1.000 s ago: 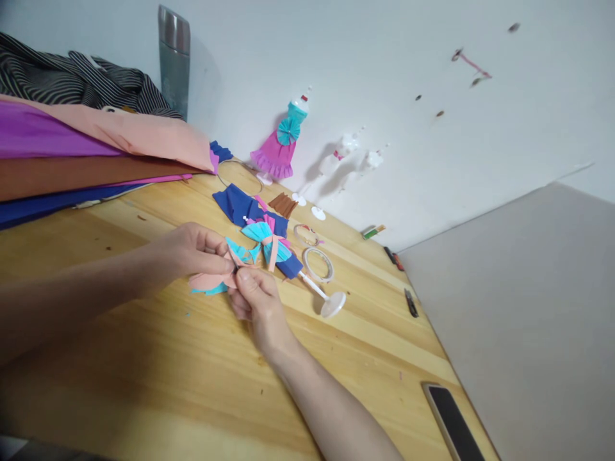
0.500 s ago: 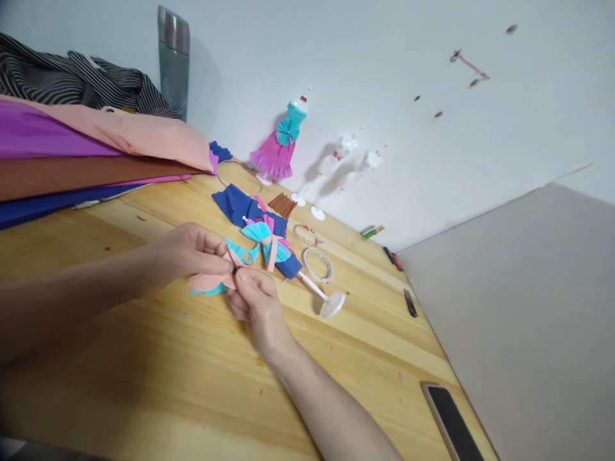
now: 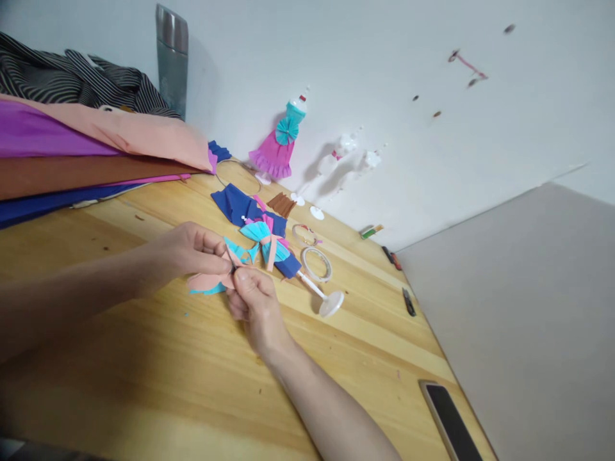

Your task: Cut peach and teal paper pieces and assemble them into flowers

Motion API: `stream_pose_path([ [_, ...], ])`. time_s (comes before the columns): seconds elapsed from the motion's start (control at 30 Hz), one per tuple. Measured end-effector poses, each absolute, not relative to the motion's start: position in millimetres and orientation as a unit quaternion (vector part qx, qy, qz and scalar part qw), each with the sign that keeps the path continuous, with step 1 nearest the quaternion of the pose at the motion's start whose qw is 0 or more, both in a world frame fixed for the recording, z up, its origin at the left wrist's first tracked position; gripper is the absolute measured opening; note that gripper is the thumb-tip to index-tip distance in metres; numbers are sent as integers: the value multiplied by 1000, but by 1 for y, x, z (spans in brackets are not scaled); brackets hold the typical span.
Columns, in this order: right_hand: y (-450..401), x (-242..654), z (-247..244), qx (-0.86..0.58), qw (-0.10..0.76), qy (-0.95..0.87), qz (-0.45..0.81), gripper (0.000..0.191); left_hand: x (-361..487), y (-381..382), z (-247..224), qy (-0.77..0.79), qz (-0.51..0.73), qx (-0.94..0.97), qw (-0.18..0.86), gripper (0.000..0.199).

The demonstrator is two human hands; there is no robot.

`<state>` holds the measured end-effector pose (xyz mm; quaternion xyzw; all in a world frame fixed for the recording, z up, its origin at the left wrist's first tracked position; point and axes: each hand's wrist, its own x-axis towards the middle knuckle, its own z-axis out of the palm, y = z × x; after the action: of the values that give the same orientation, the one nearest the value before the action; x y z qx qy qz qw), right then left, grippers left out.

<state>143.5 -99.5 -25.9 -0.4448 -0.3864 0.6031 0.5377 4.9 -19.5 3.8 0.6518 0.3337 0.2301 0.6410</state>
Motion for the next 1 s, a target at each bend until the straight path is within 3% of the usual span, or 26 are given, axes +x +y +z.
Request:
stream_pose_path([
  [0.5,-100,142,-29,-453,538,-387,597,46,8,-12,-20,274,229,666,655,23],
  [1.0,-100,140,-30,-413,552,-389,611,44,5,-20,-3,313,225,669,636,17],
])
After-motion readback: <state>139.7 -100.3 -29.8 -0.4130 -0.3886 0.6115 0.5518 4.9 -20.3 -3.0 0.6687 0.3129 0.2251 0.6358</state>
